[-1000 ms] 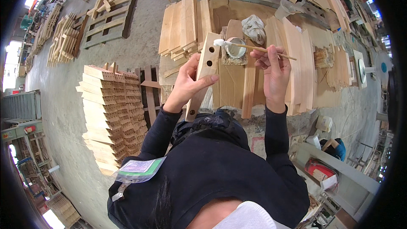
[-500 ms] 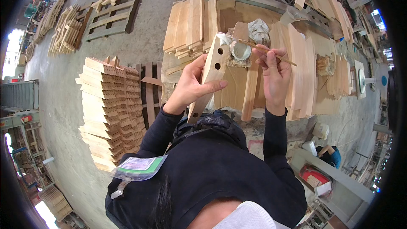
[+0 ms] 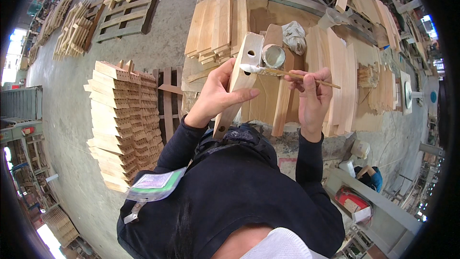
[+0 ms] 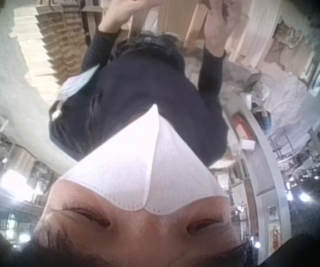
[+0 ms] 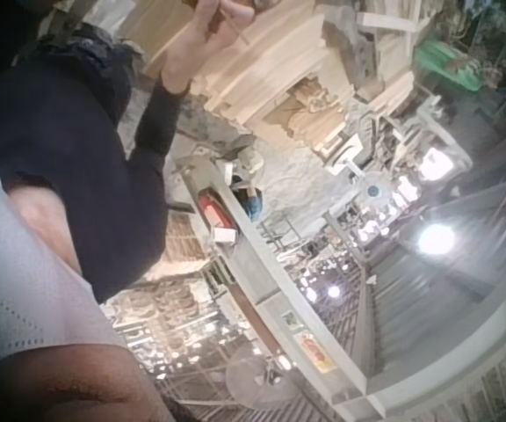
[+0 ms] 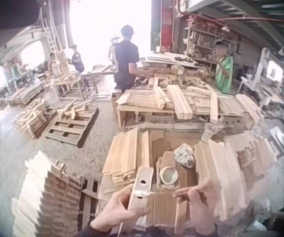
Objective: The person applies glue to the holes of small wooden pieces using a brush. They repeatedly dip the brush into a container of glue and apply it to each piece before placing them on a table.
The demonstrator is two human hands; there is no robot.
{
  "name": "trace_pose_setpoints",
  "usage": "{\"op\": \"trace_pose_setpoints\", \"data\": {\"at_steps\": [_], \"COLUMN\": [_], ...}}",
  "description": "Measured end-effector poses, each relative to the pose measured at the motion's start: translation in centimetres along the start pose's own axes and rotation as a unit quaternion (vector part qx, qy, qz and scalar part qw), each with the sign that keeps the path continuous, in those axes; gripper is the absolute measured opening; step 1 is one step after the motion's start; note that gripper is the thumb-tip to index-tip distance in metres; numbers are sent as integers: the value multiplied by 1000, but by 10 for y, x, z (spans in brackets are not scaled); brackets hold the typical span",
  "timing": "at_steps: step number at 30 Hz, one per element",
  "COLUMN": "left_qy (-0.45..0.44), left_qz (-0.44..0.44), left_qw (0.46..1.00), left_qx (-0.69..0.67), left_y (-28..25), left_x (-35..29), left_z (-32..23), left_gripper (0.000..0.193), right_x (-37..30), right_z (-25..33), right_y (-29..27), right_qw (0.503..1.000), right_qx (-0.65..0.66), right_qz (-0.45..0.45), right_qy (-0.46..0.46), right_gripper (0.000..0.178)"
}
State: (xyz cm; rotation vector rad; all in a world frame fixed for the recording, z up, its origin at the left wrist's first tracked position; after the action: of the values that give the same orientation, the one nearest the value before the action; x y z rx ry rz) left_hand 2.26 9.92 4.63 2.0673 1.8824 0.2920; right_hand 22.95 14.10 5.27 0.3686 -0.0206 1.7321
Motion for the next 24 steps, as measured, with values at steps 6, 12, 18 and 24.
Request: {"op": "trace_pose_setpoints", "data": {"at_steps": [6, 12, 18, 24], "left_qy": [5, 6, 12, -5], "left_qz": [-6, -12, -19, -10], "left_qw": [1000, 1000, 1000, 1000], "left_qx": [-9, -13, -1, 10], "left_y": [-2, -1, 1, 3], "left_x": [1, 1, 1, -1], "left_z": [1, -1, 0, 2], "left_gripper": [54, 55, 54, 56], "right_x": [-5, -9, 1, 16], "right_z": [3, -1, -3, -7], "right_y": [6, 7, 12, 12], "right_qw": [999, 999, 997, 993], "right_qx": [5, 9, 10, 32], "right_qz": [-34, -41, -82, -114], "right_qy": [-9, 9, 5, 20], "right_gripper": [16, 17, 18, 18]}}
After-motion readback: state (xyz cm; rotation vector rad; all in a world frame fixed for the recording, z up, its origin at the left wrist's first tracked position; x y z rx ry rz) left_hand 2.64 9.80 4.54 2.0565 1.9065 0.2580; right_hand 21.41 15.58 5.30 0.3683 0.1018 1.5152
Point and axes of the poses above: each hand's wrist, its own x-axis towards the middle knuckle, its own y-axis out of the palm, z = x × y, the point moved 2 cm from there along x, towards the middle knuckle, and after that the axes turned 6 degrees about -x, right-handed, at the moved point
